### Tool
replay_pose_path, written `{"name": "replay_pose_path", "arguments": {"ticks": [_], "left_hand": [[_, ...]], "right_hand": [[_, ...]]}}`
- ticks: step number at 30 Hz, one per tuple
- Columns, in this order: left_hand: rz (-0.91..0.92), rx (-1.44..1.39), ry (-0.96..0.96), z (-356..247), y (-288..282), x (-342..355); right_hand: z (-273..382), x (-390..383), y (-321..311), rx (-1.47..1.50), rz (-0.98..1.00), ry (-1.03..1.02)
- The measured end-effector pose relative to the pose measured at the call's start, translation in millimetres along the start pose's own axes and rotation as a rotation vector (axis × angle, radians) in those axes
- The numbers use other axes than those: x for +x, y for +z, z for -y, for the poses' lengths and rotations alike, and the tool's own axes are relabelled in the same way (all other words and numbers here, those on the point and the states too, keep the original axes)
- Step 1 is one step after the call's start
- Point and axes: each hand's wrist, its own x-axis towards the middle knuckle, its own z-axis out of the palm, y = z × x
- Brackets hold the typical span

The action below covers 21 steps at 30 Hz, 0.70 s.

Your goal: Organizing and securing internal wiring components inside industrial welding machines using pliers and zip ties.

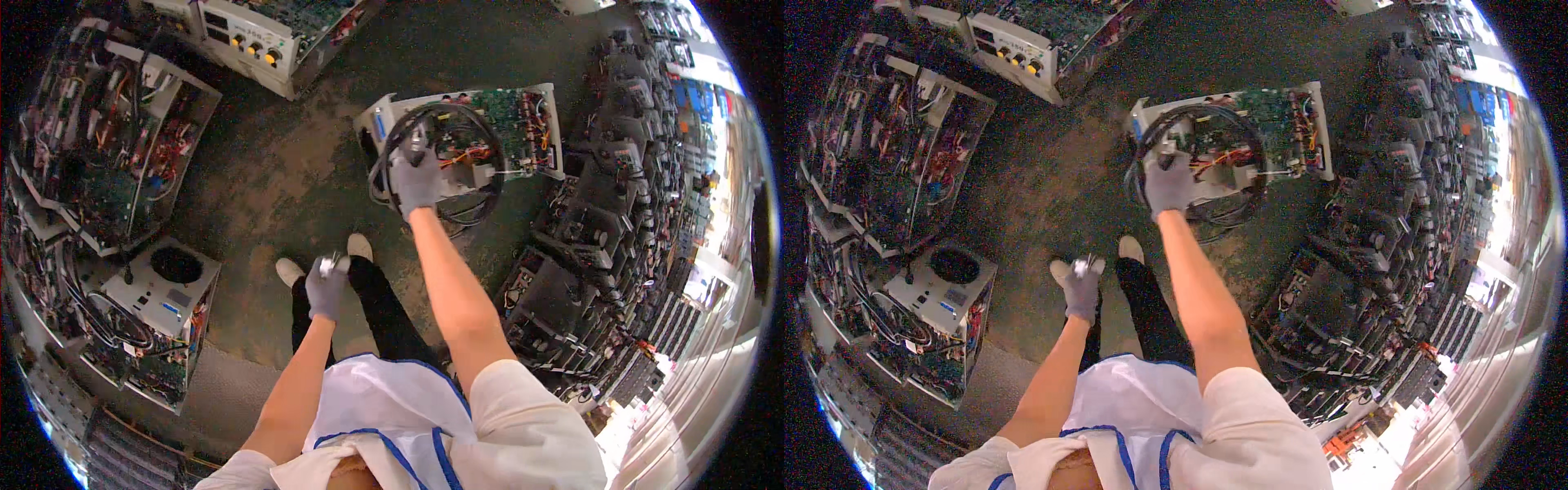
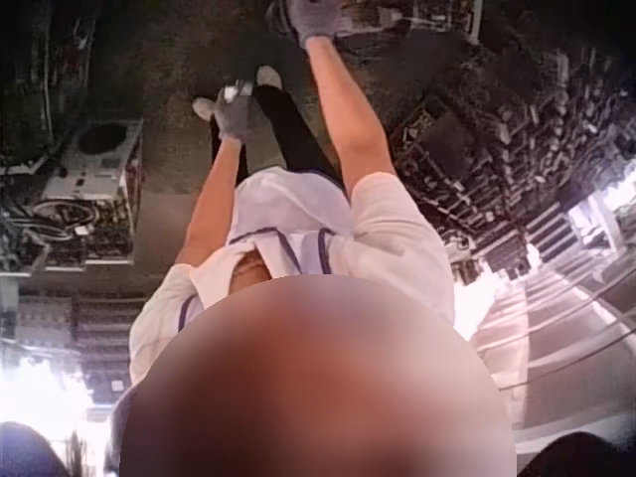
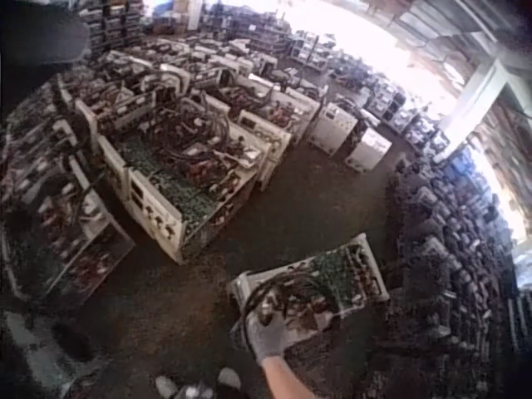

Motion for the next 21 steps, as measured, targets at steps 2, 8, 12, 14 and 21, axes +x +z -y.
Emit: {"name": "replay_pose_path", "arguments": {"ticks": [2,8,12,14,21], "left_hand": [[0.097,-0.04,0.072,-17,18,17],[0.123,0.341,0.349,-67,64,42],[0.037,0.296,0.14,-79,44,51],[-0.02,0.514,0.249,-66,36,64],[0.072,0.572,0.278,-108,16,65]], "right_hand": [[30,-23,7,-0.104,-0.037,0.123],[19,-17,-7,0.418,0.372,0.115],[21,11,-85,-0.335,0.003,-0.56],[-18,69,-139,-0.589,-0.14,-0.753],[-170,166,-263,-0.924,0.501,-0.677]]}}
